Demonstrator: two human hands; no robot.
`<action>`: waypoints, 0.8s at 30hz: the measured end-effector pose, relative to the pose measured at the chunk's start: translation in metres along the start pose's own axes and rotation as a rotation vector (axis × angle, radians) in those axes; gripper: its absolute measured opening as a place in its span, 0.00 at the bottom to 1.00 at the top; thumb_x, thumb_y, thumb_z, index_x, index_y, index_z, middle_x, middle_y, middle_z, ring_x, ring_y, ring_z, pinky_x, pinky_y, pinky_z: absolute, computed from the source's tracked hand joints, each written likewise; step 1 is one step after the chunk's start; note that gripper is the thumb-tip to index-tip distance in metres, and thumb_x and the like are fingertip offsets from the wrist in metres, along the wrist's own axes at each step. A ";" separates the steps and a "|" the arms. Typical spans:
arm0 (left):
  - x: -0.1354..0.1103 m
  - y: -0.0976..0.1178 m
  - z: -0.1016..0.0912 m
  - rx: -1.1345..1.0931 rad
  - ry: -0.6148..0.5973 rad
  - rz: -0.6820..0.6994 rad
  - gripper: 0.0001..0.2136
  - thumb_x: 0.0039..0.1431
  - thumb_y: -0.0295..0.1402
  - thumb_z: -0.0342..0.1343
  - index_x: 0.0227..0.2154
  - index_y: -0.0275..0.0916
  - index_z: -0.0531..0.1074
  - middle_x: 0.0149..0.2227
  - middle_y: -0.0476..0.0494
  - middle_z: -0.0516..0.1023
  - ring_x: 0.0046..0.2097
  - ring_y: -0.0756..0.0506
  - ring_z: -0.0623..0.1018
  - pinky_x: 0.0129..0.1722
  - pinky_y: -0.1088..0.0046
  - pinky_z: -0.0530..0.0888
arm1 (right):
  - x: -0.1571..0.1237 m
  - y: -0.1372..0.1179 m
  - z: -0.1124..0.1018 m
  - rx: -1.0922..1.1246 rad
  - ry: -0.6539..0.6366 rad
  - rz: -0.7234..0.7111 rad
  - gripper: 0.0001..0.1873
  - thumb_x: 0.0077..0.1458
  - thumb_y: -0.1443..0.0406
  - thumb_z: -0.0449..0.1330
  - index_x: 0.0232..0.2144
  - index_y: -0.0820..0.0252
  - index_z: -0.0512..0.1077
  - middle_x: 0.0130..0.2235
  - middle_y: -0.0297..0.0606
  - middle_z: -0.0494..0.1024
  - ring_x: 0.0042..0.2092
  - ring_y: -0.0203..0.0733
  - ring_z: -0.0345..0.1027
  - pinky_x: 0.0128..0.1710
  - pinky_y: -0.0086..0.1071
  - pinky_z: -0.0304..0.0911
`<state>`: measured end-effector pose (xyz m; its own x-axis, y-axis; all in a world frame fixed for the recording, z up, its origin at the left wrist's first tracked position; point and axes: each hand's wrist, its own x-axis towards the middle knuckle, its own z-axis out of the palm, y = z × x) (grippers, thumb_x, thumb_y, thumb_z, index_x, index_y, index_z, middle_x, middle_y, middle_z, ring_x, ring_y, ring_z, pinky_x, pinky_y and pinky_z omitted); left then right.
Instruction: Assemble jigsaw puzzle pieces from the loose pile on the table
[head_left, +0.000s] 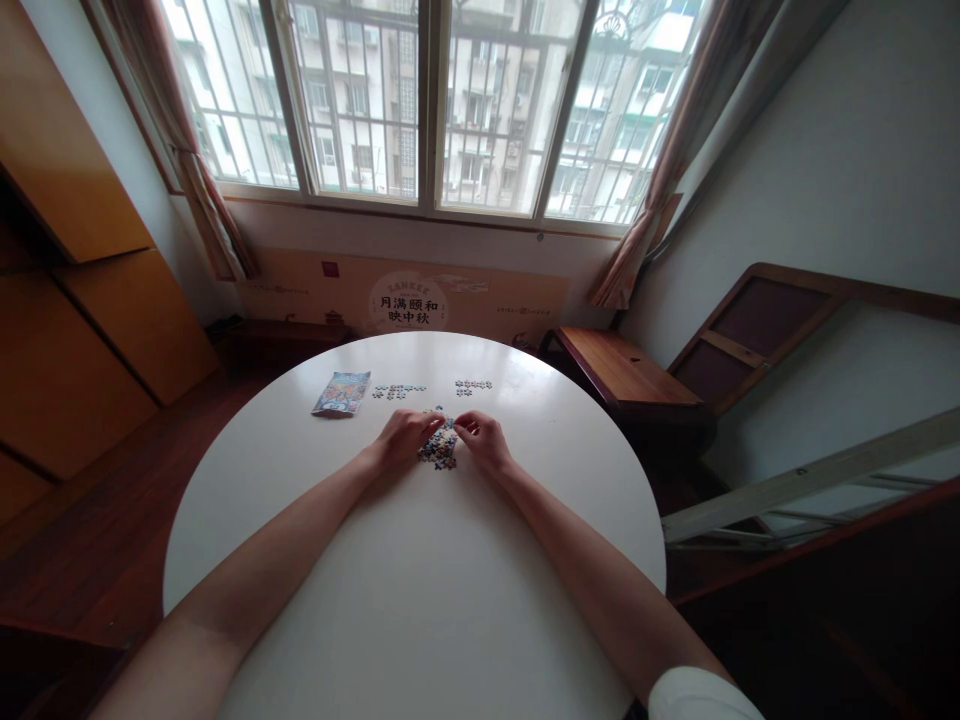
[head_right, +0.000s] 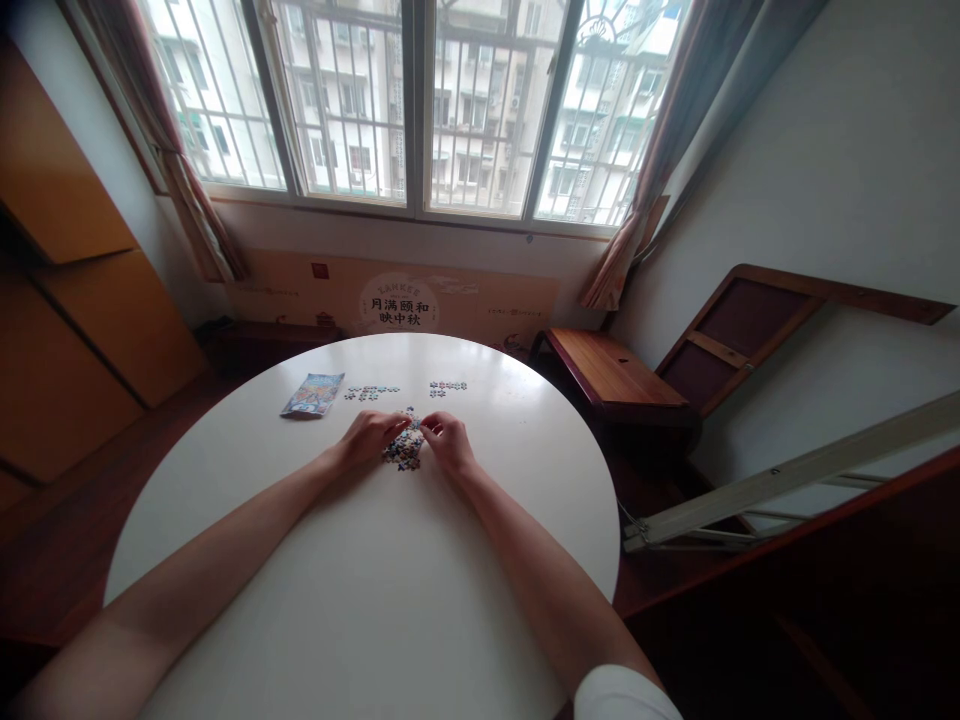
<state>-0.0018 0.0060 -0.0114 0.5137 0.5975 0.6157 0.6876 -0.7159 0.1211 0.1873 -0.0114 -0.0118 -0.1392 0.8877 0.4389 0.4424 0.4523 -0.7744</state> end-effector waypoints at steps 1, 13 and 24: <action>0.000 0.001 -0.001 0.008 -0.005 -0.010 0.14 0.61 0.39 0.46 0.36 0.40 0.75 0.21 0.47 0.75 0.22 0.52 0.72 0.23 0.79 0.59 | 0.001 0.000 -0.001 -0.012 -0.001 -0.007 0.07 0.49 0.63 0.57 0.28 0.61 0.73 0.29 0.35 0.75 0.28 0.35 0.67 0.31 0.28 0.63; 0.000 0.000 0.001 0.036 -0.038 -0.023 0.14 0.61 0.36 0.45 0.36 0.41 0.75 0.19 0.48 0.74 0.21 0.52 0.71 0.23 0.80 0.59 | 0.007 0.008 -0.046 -0.532 0.084 0.299 0.06 0.49 0.61 0.58 0.29 0.55 0.72 0.31 0.35 0.76 0.32 0.39 0.67 0.30 0.30 0.58; 0.001 0.001 0.000 0.003 -0.056 -0.042 0.13 0.60 0.36 0.46 0.35 0.41 0.75 0.20 0.48 0.75 0.22 0.52 0.71 0.23 0.80 0.59 | 0.006 0.004 -0.042 -0.706 -0.039 0.088 0.17 0.54 0.58 0.52 0.19 0.59 0.71 0.38 0.41 0.76 0.45 0.48 0.59 0.44 0.39 0.53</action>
<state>-0.0007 0.0054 -0.0103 0.5124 0.6460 0.5659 0.7102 -0.6892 0.1437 0.2255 -0.0081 0.0065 -0.1021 0.9268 0.3614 0.9197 0.2264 -0.3207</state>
